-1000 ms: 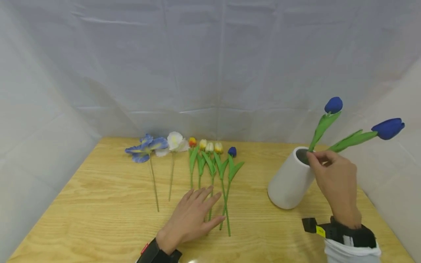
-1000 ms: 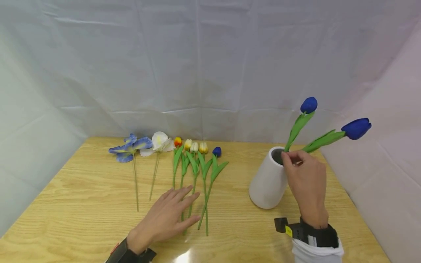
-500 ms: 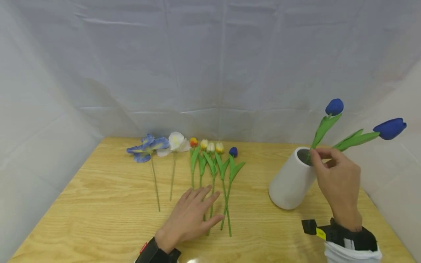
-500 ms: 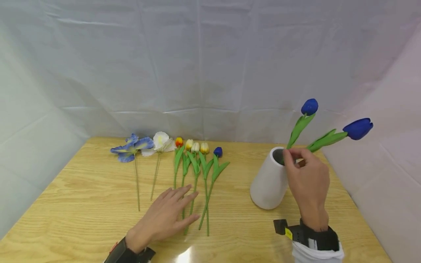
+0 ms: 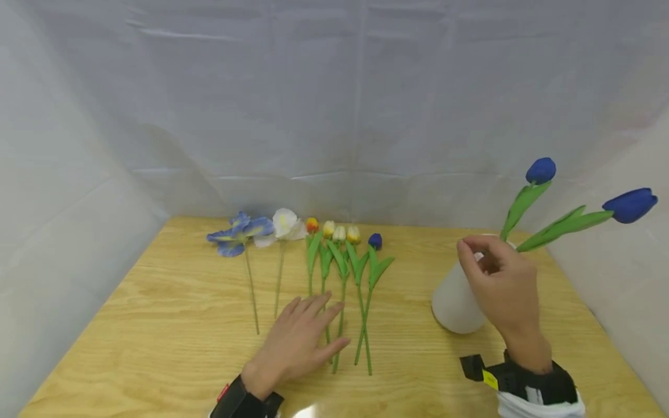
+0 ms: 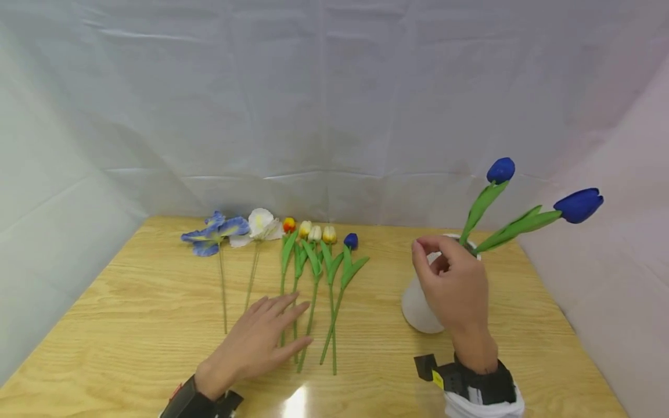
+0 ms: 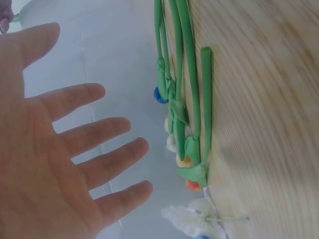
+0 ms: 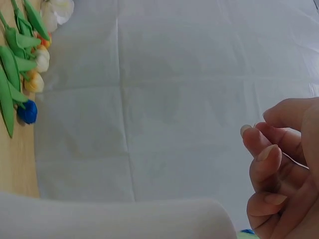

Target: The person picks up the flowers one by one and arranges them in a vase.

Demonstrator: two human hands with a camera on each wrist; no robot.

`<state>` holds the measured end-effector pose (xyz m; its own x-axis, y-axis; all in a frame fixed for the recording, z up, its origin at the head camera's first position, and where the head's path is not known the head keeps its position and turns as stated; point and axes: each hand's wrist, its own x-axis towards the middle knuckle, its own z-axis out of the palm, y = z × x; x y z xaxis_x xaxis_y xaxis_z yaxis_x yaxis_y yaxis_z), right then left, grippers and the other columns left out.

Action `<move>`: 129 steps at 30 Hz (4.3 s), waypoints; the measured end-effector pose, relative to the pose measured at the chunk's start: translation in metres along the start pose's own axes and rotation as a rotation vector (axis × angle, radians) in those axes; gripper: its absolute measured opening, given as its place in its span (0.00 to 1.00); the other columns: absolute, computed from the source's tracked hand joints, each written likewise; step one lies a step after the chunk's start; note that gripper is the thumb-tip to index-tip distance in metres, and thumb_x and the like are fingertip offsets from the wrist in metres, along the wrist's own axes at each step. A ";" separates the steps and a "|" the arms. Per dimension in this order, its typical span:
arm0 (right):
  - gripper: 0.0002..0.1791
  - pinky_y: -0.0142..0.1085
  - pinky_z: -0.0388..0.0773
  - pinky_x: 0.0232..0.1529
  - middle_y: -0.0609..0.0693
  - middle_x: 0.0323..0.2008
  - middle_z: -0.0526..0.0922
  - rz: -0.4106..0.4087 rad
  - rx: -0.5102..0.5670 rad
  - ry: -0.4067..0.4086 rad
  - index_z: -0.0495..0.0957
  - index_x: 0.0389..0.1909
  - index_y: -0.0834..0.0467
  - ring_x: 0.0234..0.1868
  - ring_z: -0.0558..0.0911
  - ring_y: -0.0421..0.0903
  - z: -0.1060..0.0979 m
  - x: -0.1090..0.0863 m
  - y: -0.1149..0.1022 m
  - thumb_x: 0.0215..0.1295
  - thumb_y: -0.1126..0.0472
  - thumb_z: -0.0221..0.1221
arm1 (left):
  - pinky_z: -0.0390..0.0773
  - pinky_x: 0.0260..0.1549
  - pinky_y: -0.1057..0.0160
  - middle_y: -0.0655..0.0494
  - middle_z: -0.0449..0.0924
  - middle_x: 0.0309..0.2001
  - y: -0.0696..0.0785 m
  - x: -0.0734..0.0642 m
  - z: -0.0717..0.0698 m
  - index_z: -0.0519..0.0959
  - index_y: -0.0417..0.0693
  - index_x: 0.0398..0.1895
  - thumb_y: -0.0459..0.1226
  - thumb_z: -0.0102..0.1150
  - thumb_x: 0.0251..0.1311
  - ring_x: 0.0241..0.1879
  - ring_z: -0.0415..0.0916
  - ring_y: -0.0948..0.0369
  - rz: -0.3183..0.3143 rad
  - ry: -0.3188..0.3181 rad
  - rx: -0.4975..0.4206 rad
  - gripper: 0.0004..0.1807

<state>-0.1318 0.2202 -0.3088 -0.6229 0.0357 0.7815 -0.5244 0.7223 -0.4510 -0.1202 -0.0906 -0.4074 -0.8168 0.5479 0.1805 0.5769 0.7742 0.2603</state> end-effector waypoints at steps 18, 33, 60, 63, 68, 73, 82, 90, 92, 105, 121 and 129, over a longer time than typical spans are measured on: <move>0.08 0.30 0.71 0.18 0.47 0.33 0.83 0.130 0.023 -0.284 0.82 0.41 0.58 0.21 0.74 0.38 0.065 -0.025 0.004 0.65 0.58 0.60 | 0.56 0.64 0.42 0.45 0.65 0.66 -0.010 -0.005 0.000 0.70 0.52 0.66 0.63 0.41 0.66 0.64 0.62 0.48 -0.031 -0.004 0.007 0.35; 0.14 0.36 0.75 0.27 0.49 0.39 0.82 0.449 0.014 -0.551 0.80 0.46 0.56 0.28 0.77 0.42 0.102 -0.045 0.025 0.68 0.52 0.55 | 0.57 0.62 0.39 0.44 0.65 0.66 -0.017 -0.007 0.001 0.72 0.50 0.64 0.59 0.46 0.66 0.63 0.64 0.47 -0.064 0.012 0.023 0.32; 0.15 0.36 0.76 0.31 0.47 0.33 0.82 0.588 -0.027 -0.708 0.82 0.44 0.59 0.31 0.78 0.42 0.134 -0.067 0.041 0.67 0.53 0.55 | 0.61 0.60 0.38 0.43 0.67 0.65 -0.023 -0.007 0.001 0.73 0.50 0.64 0.58 0.49 0.65 0.62 0.65 0.45 -0.070 0.030 0.060 0.31; 0.15 0.35 0.74 0.29 0.47 0.32 0.81 0.607 -0.011 -0.720 0.82 0.43 0.59 0.29 0.77 0.42 0.138 -0.068 0.040 0.68 0.53 0.55 | 0.61 0.60 0.38 0.43 0.66 0.65 -0.024 -0.008 0.001 0.72 0.50 0.64 0.58 0.48 0.66 0.62 0.65 0.45 -0.074 0.023 0.060 0.31; 0.16 0.34 0.72 0.26 0.47 0.30 0.81 0.618 -0.024 -0.731 0.83 0.43 0.58 0.27 0.75 0.42 0.143 -0.068 0.038 0.67 0.52 0.55 | 0.61 0.60 0.39 0.44 0.67 0.65 -0.024 -0.009 0.003 0.72 0.51 0.64 0.58 0.48 0.66 0.62 0.65 0.45 -0.086 0.020 0.066 0.31; 0.15 0.34 0.71 0.24 0.46 0.30 0.82 0.623 -0.032 -0.723 0.85 0.39 0.56 0.25 0.75 0.42 0.147 -0.069 0.035 0.65 0.51 0.57 | 0.60 0.60 0.39 0.44 0.66 0.65 -0.026 -0.010 0.003 0.72 0.51 0.64 0.59 0.48 0.66 0.62 0.64 0.45 -0.093 0.016 0.058 0.31; 0.15 0.34 0.69 0.23 0.46 0.28 0.81 0.655 -0.035 -0.727 0.85 0.38 0.56 0.25 0.75 0.42 0.150 -0.069 0.031 0.65 0.50 0.57 | 0.60 0.60 0.39 0.44 0.66 0.65 -0.027 -0.012 0.002 0.72 0.51 0.64 0.58 0.48 0.65 0.63 0.64 0.45 -0.102 0.011 0.037 0.31; 0.16 0.34 0.68 0.22 0.45 0.26 0.80 0.670 -0.019 -0.754 0.85 0.37 0.56 0.23 0.74 0.43 0.151 -0.069 0.027 0.65 0.48 0.57 | 0.59 0.61 0.39 0.44 0.66 0.66 -0.027 -0.014 0.001 0.72 0.51 0.64 0.58 0.48 0.66 0.63 0.63 0.45 -0.110 -0.006 0.036 0.31; 0.16 0.34 0.68 0.22 0.45 0.25 0.80 0.672 -0.023 -0.759 0.85 0.37 0.57 0.23 0.74 0.43 0.151 -0.068 0.027 0.65 0.48 0.57 | 0.59 0.61 0.39 0.44 0.65 0.66 -0.027 -0.014 0.002 0.72 0.51 0.65 0.58 0.48 0.66 0.63 0.63 0.45 -0.110 -0.006 0.034 0.31; 0.17 0.32 0.60 0.16 0.43 0.13 0.70 0.673 -0.121 -0.806 0.79 0.18 0.52 0.17 0.68 0.41 0.156 -0.065 0.029 0.63 0.48 0.58 | 0.59 0.61 0.40 0.44 0.65 0.66 -0.026 -0.015 0.000 0.71 0.51 0.65 0.57 0.48 0.66 0.64 0.63 0.45 -0.102 0.000 0.035 0.30; 0.13 0.32 0.62 0.17 0.45 0.17 0.74 0.718 -0.071 -0.783 0.81 0.21 0.54 0.19 0.70 0.42 0.149 -0.069 0.036 0.59 0.52 0.59 | 0.59 0.62 0.40 0.44 0.66 0.66 -0.023 -0.015 -0.001 0.72 0.51 0.64 0.58 0.46 0.67 0.63 0.63 0.46 -0.086 0.007 0.056 0.30; 0.12 0.33 0.71 0.24 0.45 0.21 0.81 0.736 0.015 -0.753 0.84 0.33 0.59 0.24 0.78 0.42 0.146 -0.072 0.038 0.62 0.54 0.59 | 0.59 0.62 0.40 0.44 0.66 0.65 -0.023 -0.015 -0.001 0.72 0.51 0.64 0.57 0.48 0.67 0.63 0.63 0.45 -0.089 0.007 0.043 0.29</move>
<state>-0.1918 0.1447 -0.4447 -0.9877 0.0203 -0.1551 0.1264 0.6878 -0.7148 -0.1208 -0.1169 -0.4154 -0.8647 0.4743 0.1652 0.5016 0.8328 0.2343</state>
